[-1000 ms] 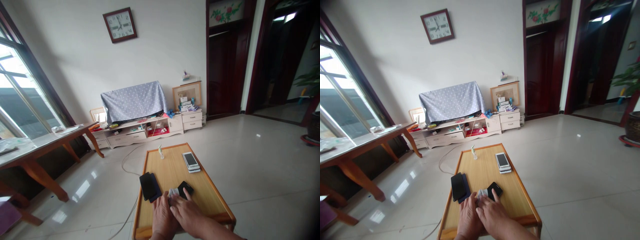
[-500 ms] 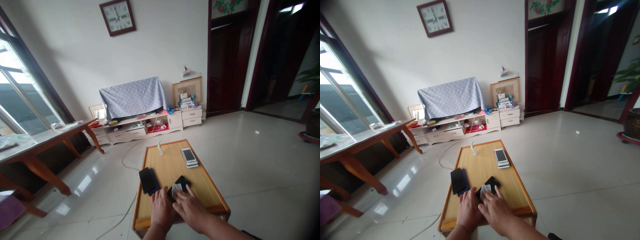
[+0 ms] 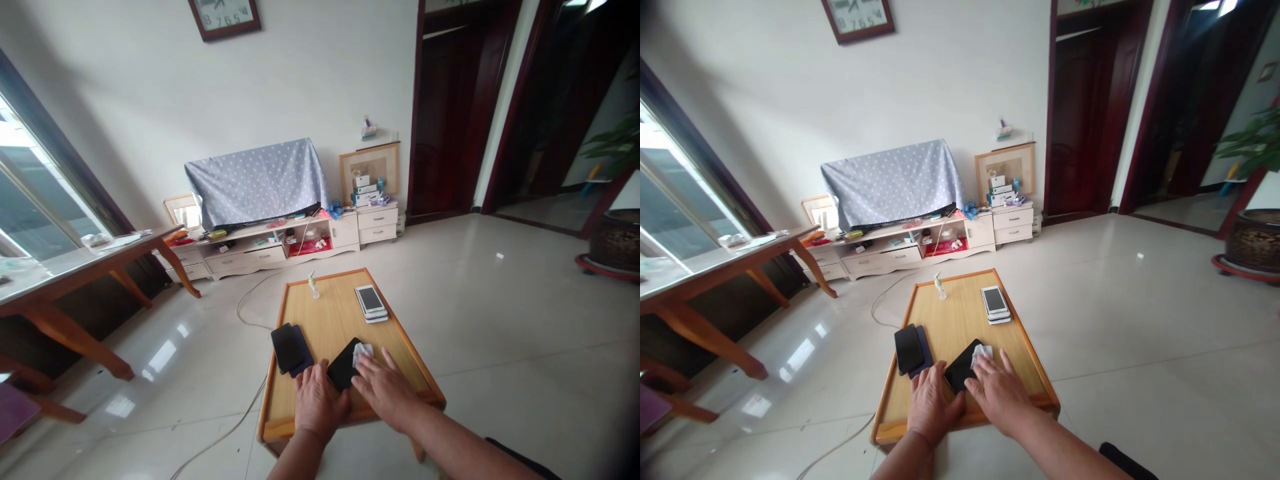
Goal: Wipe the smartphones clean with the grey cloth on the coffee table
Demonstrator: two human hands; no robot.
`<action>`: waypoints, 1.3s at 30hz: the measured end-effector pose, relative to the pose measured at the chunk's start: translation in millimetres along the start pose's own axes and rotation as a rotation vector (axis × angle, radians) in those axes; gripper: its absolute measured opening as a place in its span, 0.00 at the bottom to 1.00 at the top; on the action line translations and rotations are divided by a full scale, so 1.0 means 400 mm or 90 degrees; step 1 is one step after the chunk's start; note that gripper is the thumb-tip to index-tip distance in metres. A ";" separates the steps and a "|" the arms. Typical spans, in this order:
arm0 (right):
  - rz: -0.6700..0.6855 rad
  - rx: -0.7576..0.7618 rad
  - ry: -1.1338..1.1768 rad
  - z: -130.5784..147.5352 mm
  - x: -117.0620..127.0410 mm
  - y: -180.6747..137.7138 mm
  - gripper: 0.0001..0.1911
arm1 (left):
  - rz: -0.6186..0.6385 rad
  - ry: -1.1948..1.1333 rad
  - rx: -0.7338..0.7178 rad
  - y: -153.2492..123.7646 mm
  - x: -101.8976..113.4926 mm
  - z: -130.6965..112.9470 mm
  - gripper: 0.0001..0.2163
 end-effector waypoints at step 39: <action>-0.028 0.040 0.003 0.031 -0.051 0.063 0.28 | 0.033 0.001 0.000 0.009 -0.002 0.010 0.25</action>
Point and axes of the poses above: each hand's wrist, its own y-axis towards the middle knuckle, its own x-axis out of the back of the hand, z = x × y, the point moved 4 cm from there along y, towards the middle knuckle, and after that the axes turned 12 degrees about y, right-handed, at the moved point
